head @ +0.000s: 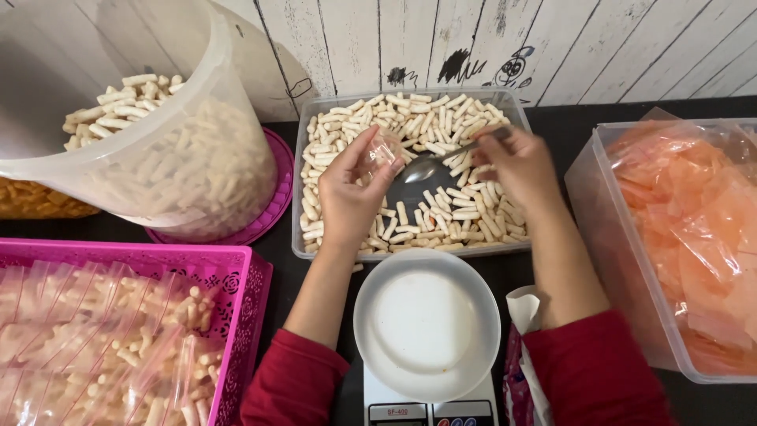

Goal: Packaging small snacks into individual plastic bags by scooping, weighing on a digital scale, and placing in a tray.

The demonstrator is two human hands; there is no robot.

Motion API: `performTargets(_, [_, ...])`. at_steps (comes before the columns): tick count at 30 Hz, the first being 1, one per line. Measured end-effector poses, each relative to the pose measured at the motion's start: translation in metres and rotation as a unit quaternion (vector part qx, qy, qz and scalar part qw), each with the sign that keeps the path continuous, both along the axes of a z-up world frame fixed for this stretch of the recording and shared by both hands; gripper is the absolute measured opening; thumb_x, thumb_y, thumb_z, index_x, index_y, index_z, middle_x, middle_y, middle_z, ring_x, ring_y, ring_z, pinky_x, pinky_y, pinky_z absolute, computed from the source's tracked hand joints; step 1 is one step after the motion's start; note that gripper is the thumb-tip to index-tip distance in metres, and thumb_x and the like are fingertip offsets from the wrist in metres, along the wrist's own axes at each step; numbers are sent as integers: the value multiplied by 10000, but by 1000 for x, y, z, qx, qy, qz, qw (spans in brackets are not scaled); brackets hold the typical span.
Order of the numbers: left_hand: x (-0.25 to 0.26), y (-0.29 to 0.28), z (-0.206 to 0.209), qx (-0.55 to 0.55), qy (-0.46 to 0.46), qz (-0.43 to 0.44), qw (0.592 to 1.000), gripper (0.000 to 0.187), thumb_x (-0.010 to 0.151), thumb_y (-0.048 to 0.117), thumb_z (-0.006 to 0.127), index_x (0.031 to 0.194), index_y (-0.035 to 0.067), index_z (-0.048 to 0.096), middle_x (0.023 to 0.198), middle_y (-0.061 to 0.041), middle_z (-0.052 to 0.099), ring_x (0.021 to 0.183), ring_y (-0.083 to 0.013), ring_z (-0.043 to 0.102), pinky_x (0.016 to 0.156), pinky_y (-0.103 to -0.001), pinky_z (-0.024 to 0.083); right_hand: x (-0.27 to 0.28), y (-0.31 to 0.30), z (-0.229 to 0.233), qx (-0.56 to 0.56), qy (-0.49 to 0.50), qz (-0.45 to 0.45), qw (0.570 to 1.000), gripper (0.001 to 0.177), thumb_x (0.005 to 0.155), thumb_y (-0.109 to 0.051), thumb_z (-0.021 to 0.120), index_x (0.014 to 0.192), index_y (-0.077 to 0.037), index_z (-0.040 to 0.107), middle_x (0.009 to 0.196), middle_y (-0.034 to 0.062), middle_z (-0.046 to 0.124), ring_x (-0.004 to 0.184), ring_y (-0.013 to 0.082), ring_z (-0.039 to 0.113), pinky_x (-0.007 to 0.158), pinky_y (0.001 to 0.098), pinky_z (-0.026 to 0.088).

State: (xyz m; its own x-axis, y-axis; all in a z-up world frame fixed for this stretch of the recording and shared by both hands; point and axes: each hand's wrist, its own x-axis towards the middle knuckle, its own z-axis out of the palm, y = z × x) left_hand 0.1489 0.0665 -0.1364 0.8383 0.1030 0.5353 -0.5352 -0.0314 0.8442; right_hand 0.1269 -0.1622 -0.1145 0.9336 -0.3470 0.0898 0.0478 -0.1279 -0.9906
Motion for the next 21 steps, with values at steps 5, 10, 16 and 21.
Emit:
performTargets(5, [-1, 2, 1, -8, 10, -1, 1000, 562, 779, 109, 895, 1294, 100, 671, 1025, -136, 756, 942, -178, 722, 799, -280, 617, -5, 21, 2, 18, 126, 98, 987, 211, 964, -139, 615, 1137, -35, 678, 908, 118, 710, 793, 182, 720, 692, 345, 642])
performTargets(10, [-1, 2, 3, -7, 14, 0, 1000, 557, 781, 113, 899, 1290, 110, 674, 976, -105, 755, 880, -134, 702, 775, -267, 610, -2, 18, -6, 41, 188, 176, 965, 232, 909, -114, 684, 1106, 8, 683, 823, 139, 726, 708, 194, 736, 644, 337, 638])
performTargets(16, [-5, 0, 7, -9, 18, 12, 1000, 575, 764, 139, 912, 1292, 139, 683, 899, -71, 731, 814, -80, 621, 751, -257, 609, 3, 0, -4, 78, 194, 101, 973, 239, 932, -150, 673, 1084, 34, 666, 770, 127, 697, 646, 181, 725, 640, 339, 641])
performTargets(21, [-2, -1, 3, 7, 19, 20, 1000, 585, 746, 147, 923, 1282, 143, 689, 911, -98, 740, 824, -118, 671, 786, -269, 612, 3, -18, 5, 109, 131, 36, 985, 151, 945, -147, 670, 991, -3, 658, 730, 116, 693, 607, 182, 722, 603, 332, 645])
